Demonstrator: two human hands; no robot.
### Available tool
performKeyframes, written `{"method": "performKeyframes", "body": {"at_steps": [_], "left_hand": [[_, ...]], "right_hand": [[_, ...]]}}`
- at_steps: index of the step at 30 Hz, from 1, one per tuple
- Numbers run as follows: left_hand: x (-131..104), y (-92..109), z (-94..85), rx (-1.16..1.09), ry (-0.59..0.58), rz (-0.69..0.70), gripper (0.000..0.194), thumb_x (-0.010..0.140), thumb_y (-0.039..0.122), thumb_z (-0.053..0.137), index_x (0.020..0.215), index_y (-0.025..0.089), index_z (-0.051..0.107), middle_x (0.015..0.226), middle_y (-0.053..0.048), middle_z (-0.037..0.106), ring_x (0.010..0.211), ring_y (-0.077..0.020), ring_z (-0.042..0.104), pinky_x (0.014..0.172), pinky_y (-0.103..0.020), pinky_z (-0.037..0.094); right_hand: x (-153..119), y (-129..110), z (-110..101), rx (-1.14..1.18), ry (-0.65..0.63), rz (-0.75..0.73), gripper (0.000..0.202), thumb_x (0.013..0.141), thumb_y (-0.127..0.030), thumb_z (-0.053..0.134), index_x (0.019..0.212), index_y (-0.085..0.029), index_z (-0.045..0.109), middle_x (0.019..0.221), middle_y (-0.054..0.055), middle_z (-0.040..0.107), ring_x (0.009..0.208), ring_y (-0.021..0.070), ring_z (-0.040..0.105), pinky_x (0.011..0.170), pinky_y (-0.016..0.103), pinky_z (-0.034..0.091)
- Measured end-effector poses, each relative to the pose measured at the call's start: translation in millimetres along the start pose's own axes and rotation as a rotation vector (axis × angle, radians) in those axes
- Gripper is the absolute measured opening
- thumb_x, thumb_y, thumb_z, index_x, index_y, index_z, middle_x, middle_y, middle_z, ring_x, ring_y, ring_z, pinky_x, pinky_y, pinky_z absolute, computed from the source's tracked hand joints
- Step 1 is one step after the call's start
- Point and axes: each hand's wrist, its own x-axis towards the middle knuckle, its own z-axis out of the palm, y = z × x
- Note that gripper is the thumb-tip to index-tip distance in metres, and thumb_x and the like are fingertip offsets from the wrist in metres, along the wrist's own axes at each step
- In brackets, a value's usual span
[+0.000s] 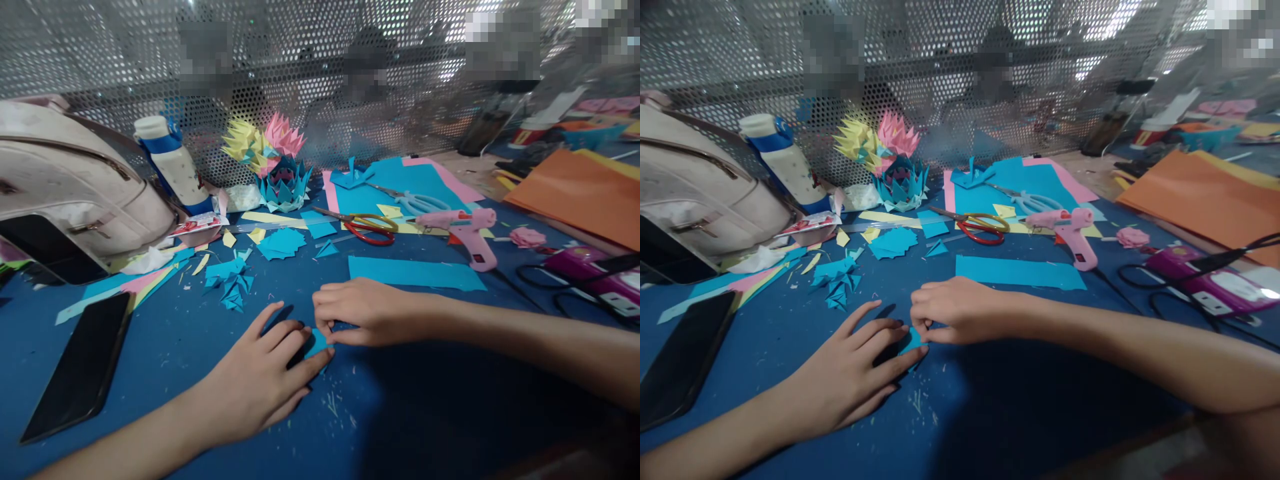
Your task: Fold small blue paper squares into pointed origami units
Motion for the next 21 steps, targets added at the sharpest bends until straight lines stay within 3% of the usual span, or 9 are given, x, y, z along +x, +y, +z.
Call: {"method": "performKeyframes", "body": {"at_steps": [21], "left_hand": [[1.7, 0.0, -3.0, -0.002, 0.017, -0.002, 0.045, 0.096, 0.028, 0.053, 0.141, 0.026, 0.049, 0.12, -0.009, 0.057, 0.117, -0.0275, 0.052, 0.114, -0.062, 0.028]], "right_hand": [[-0.9, -1.5, -3.4, 0.045, -0.014, 0.023, 0.008, 0.093, -0.021, 0.062, 0.088, -0.016, 0.06, 0.091, 0.002, 0.061, 0.086, 0.0142, 0.054, 0.064, 0.025, 0.033]]}}
